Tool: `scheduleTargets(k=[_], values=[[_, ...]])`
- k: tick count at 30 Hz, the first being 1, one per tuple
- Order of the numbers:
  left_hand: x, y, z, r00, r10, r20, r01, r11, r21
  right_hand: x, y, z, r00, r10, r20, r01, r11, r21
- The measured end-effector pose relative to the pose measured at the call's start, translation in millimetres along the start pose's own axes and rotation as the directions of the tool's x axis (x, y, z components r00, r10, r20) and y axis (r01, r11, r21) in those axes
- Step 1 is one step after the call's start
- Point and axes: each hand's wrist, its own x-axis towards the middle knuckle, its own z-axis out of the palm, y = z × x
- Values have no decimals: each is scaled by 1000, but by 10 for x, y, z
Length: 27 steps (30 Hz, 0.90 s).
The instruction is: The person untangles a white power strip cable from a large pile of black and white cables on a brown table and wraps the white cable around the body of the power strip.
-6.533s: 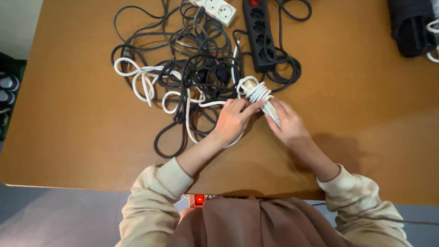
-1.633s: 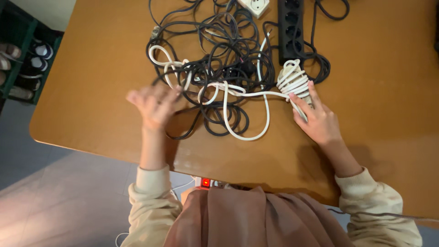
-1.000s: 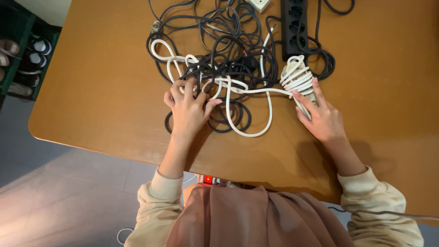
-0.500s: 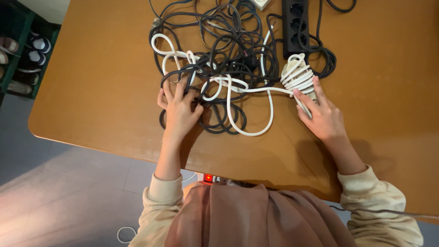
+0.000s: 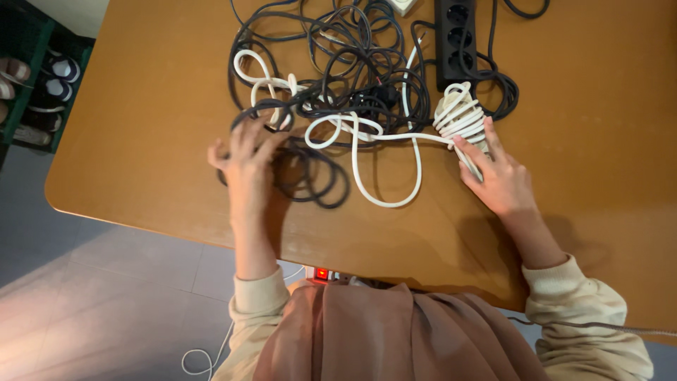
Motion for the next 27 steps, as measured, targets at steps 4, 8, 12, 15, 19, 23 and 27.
scheduleTargets(k=[4, 8, 12, 15, 19, 23, 27], values=[[67, -379, -220, 995, 91, 29, -93, 994, 53, 12, 17, -21, 1000, -7, 12, 8, 1000, -11], [305, -727, -182, 986, 166, 30, -168, 984, 53, 19, 4, -61, 1000, -16, 14, 17, 1000, -17], [744, -867, 226, 979, 201, -11, -201, 979, 19, 12, -41, -40, 1000, -21, 12, 21, 1000, -4], [803, -675, 438, 992, 120, 35, -118, 992, -41, 9, -42, -9, 1000, -31, 4, 31, 999, -10], [728, -291, 490, 981, -166, 98, 187, 940, -285, -5, -50, 4, 1000, -22, -4, 22, 1000, 7], [695, -2, 291, 989, -134, -59, 108, 939, -326, 12, -46, -6, 1000, -22, 0, 22, 1000, 20], [682, 349, -141, 998, -24, 58, 30, 993, -111, 30, -81, -33, 1000, -7, -2, 7, 1000, 30]])
